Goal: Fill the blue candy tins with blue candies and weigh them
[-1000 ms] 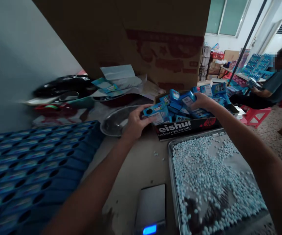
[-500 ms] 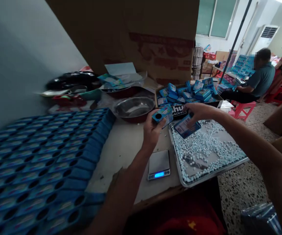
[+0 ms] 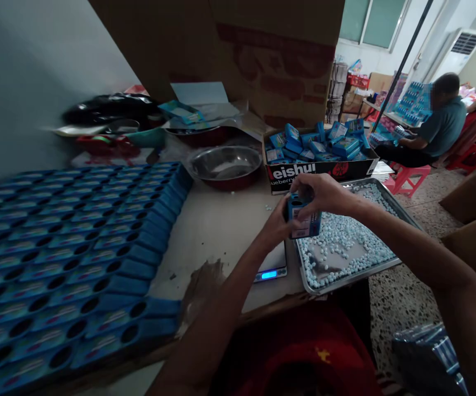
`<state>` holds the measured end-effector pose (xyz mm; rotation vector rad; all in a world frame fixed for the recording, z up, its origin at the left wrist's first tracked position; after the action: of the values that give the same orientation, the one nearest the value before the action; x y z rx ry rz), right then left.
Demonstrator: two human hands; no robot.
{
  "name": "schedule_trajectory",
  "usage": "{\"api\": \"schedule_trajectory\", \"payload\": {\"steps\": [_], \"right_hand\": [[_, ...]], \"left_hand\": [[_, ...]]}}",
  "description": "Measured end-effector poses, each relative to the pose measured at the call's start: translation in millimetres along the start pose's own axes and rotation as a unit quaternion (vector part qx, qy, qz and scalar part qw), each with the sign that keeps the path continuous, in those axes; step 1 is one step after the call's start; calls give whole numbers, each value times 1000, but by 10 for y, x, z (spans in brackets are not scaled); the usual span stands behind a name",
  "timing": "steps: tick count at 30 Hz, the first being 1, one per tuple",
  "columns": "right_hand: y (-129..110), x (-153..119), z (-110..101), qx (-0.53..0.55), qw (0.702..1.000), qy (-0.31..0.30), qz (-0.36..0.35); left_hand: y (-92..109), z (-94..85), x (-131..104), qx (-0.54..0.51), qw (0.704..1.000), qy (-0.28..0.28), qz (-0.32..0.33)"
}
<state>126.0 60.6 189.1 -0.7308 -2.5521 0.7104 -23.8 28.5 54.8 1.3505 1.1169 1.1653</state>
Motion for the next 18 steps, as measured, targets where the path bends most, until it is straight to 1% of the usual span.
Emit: {"api": "schedule_trajectory", "payload": {"steps": [1, 3, 5, 7, 8, 10, 12, 13, 14, 15, 16, 17, 18], "right_hand": [[30, -30, 36, -1, 1000, -5, -7], [72, -93, 87, -32, 999, -15, -39], [102, -159, 127, -61, 994, -29, -82], [127, -233, 168, -56, 990, -60, -111], [132, -275, 188, -48, 989, -81, -114], [108, -366, 211, -44, 987, -116, -102], [11, -474, 216, -56, 982, -147, -101], [-69, -534, 216, -61, 978, -160, -115], [-166, -598, 215, -60, 973, -172, -139], [-276, -663, 215, -53, 967, -183, -169], [-391, -727, 216, -45, 959, -193, -202], [-510, -786, 215, -40, 951, -197, -237], [-632, -838, 217, -40, 939, -202, -274]], "left_hand": [[-29, 10, -28, -11, 1000, 0, -17], [-54, 13, -79, -17, 999, 26, -41], [-31, 36, -143, -4, 998, 52, -44], [12, 101, -249, 29, 997, 67, -39], [29, 142, -325, 51, 995, 75, -43], [34, 205, -516, 86, 990, 90, -70], [16, 192, -727, 88, 986, 98, -99], [9, 154, -817, 69, 989, 87, -99], [9, 104, -885, 36, 994, 55, -87], [12, 51, -927, -5, 998, 1, -70], [18, 5, -945, -45, 995, -71, -55], [23, -23, -944, -72, 984, -155, -45], [20, -34, -925, -79, 970, -226, -43]]}}
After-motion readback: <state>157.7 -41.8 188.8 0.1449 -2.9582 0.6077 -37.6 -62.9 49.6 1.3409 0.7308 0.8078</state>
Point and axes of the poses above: each hand's wrist, its own x-axis towards the middle knuckle, its own z-axis out of the palm, y = z × x, the point moved 4 cm from there along x, towards the middle knuckle, and after that the axes turned 12 degrees about -z, right-handed, at the moved point
